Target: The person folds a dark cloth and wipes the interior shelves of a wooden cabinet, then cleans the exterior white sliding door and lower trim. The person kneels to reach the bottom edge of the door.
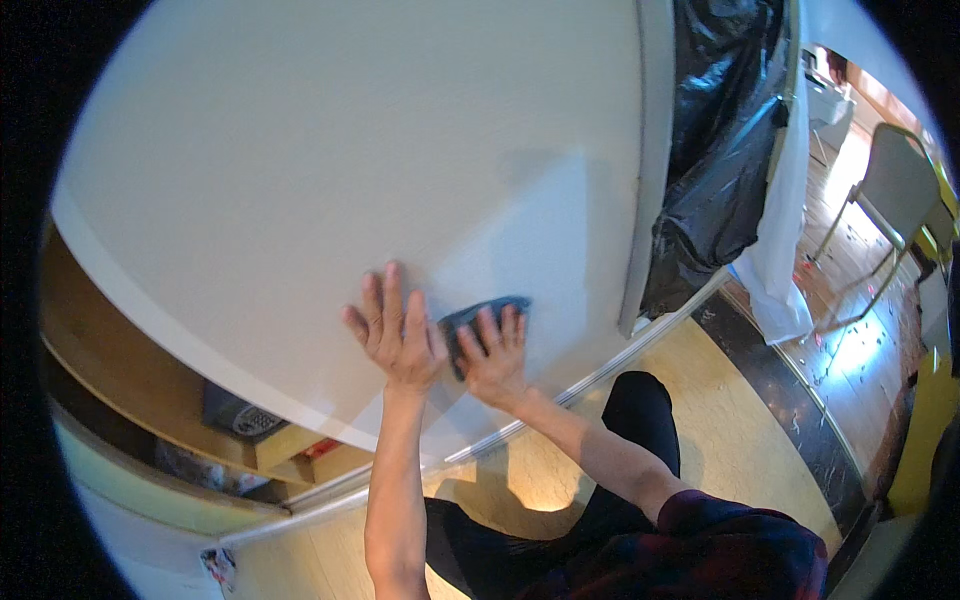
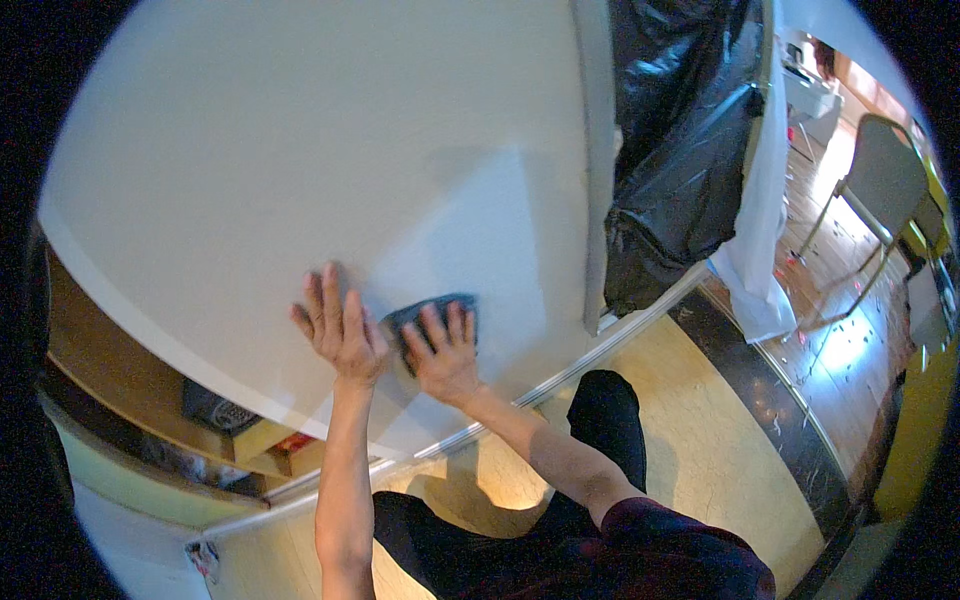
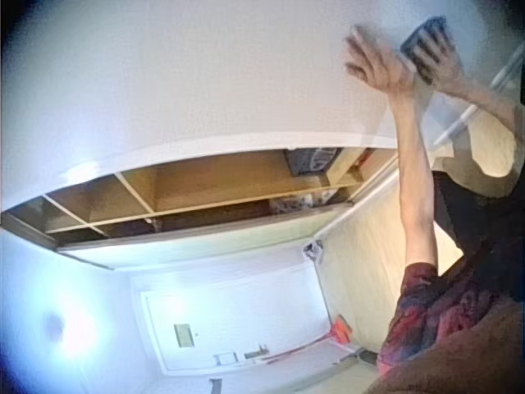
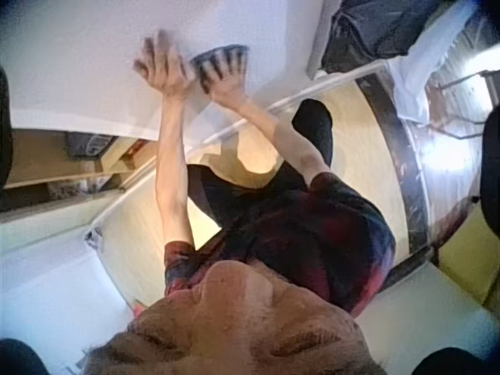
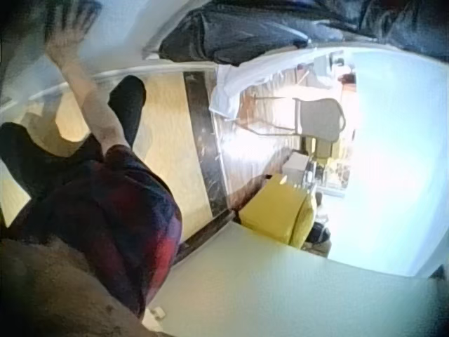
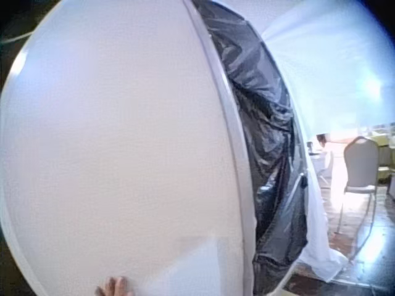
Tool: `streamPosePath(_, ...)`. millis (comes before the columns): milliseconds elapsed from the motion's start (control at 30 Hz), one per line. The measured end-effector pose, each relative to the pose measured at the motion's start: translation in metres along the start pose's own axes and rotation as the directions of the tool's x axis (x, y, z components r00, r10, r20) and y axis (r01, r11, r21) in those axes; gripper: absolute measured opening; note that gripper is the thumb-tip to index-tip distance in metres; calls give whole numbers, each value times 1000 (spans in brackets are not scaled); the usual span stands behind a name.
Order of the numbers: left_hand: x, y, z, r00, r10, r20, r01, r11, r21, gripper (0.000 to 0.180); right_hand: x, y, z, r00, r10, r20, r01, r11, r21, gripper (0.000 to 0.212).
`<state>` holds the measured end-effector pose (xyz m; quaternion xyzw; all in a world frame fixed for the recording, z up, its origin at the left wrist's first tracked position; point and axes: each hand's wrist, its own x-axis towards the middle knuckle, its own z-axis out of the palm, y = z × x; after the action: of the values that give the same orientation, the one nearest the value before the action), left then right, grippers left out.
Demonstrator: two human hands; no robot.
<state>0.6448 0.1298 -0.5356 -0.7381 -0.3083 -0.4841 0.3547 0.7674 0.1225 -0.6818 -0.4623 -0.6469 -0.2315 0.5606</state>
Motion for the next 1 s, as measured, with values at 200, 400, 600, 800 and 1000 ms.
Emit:
streamPosePath(200,-6,-5,7,999,3,-50,-4,1000,-17,33,101,14,-31,991,-128,-39,131,988,81,56)
streamPosePath(400,-7,-6,5,1000,4,-28,-3,999,39,37,116,76,-54,960,195,-203,-207,977,-43,63)
streamPosePath(600,-3,0,11,999,11,-42,-9,999,45,36,48,52,-34,961,239,-140,-241,970,2,61)
streamPosePath(800,1,11,14,999,6,-42,-5,1000,27,31,148,56,-68,994,-7,-105,7,1000,2,53)
streamPosePath(1000,-3,52,39,998,57,40,-50,985,-167,28,145,99,-66,952,122,-282,-153,984,-89,61)
